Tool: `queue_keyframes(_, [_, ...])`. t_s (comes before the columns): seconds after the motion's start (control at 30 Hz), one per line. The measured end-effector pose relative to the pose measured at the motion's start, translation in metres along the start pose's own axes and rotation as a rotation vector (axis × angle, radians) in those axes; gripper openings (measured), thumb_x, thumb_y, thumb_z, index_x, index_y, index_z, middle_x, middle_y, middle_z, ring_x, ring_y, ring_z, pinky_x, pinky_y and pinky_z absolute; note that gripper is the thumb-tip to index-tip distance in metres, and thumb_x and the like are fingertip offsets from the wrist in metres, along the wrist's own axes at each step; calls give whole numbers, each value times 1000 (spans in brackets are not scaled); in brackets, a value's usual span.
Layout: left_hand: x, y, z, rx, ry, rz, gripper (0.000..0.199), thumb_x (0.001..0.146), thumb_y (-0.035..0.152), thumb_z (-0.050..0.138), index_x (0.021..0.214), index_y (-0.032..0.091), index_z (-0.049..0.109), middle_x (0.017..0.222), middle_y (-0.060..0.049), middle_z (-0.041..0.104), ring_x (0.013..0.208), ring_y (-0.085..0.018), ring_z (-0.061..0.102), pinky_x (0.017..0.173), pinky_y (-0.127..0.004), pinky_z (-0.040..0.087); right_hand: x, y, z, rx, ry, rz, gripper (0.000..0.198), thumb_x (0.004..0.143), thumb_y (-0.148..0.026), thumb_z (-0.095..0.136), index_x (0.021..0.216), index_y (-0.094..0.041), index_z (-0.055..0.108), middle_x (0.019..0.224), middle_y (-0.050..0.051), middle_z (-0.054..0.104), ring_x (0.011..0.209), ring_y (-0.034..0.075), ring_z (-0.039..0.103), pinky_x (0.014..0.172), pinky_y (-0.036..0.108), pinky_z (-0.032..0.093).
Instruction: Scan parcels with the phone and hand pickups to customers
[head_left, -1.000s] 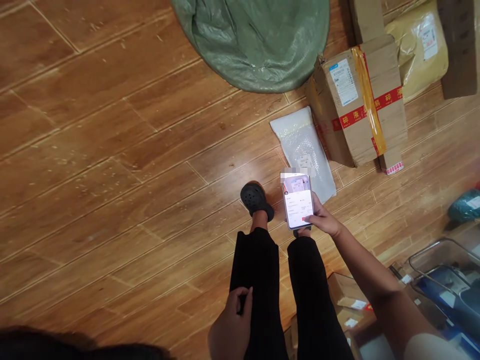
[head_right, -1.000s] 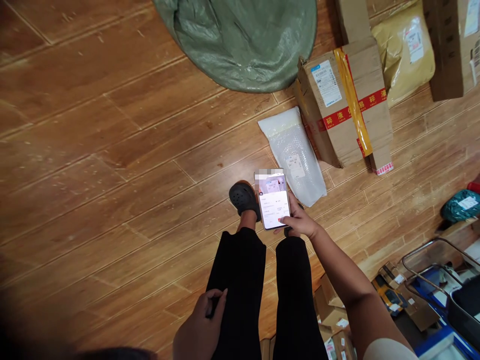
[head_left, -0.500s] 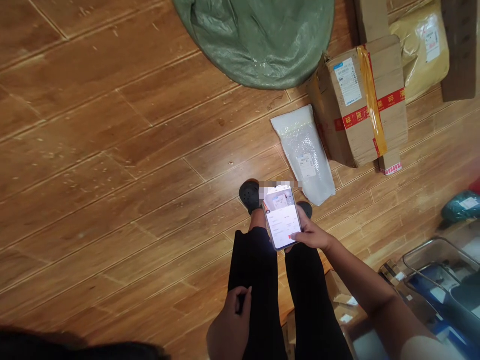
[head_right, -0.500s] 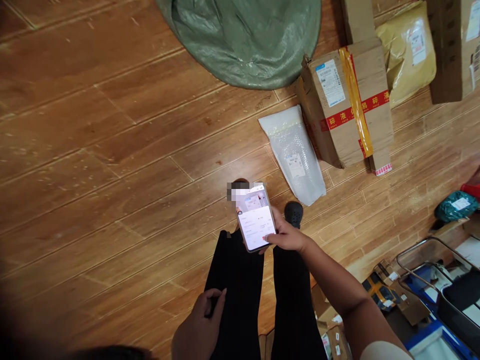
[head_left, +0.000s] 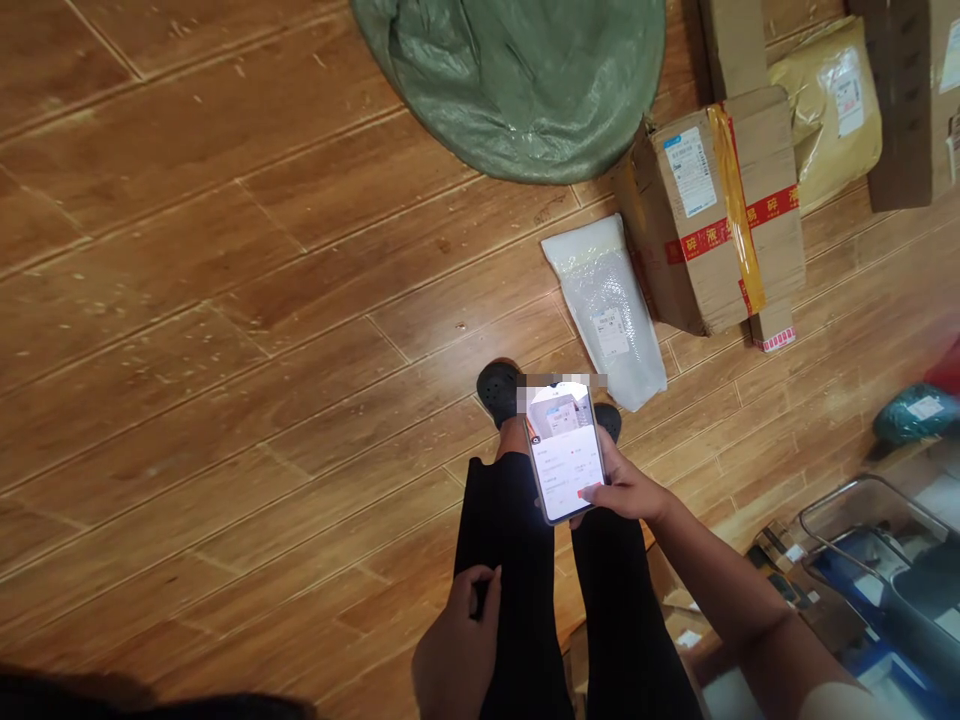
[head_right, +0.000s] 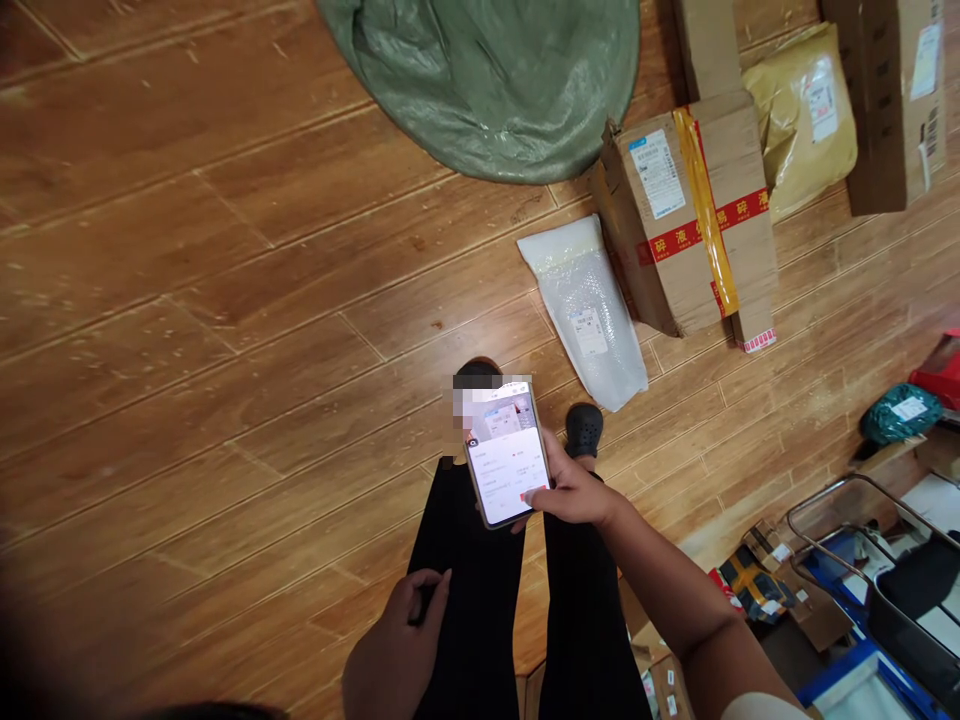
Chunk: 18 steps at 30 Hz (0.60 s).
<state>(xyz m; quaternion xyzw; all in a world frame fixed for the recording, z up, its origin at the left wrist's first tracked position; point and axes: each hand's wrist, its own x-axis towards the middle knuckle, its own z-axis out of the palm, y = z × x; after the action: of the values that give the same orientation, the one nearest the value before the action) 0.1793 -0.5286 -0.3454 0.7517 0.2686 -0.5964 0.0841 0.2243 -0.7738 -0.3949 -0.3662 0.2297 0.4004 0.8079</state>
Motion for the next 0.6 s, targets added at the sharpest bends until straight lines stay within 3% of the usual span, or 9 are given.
queue_keyframes(0.27, [-1, 1, -4, 35, -11, 16, 29, 97, 45, 42, 103, 26, 63, 77, -2, 67, 72, -24, 66, 61, -29, 37, -7, 11, 10, 61, 2, -16, 83, 86, -45, 71, 148, -32, 17, 121, 8, 68, 88, 23, 74, 68, 38, 63])
queue_keyframes(0.43, [0, 3, -11, 69, 27, 84, 34, 99, 47, 40, 108, 24, 64, 81, -4, 69, 73, -25, 66, 62, -30, 40, -19, 5, 27, 124, 55, -23, 97, 81, -41, 77, 152, -34, 12, 125, 8, 67, 93, 24, 74, 64, 33, 61])
queue_keyframes(0.5, [-5, 10, -16, 115, 59, 163, 39, 100, 45, 36, 112, 22, 64, 89, -8, 71, 80, -27, 68, 66, -33, 44, -33, -3, 38, 136, 98, -53, 100, 79, -42, 78, 153, -35, 13, 127, 8, 67, 96, 25, 74, 62, 30, 60])
queue_keyframes(0.6, [-26, 34, -31, 109, 147, 442, 48, 95, 42, 36, 114, 13, 68, 108, -19, 68, 104, -34, 65, 88, -43, 49, -66, -18, 61, 118, 193, -123, 102, 77, -46, 80, 155, -35, 15, 128, 9, 67, 97, 26, 73, 58, 29, 60])
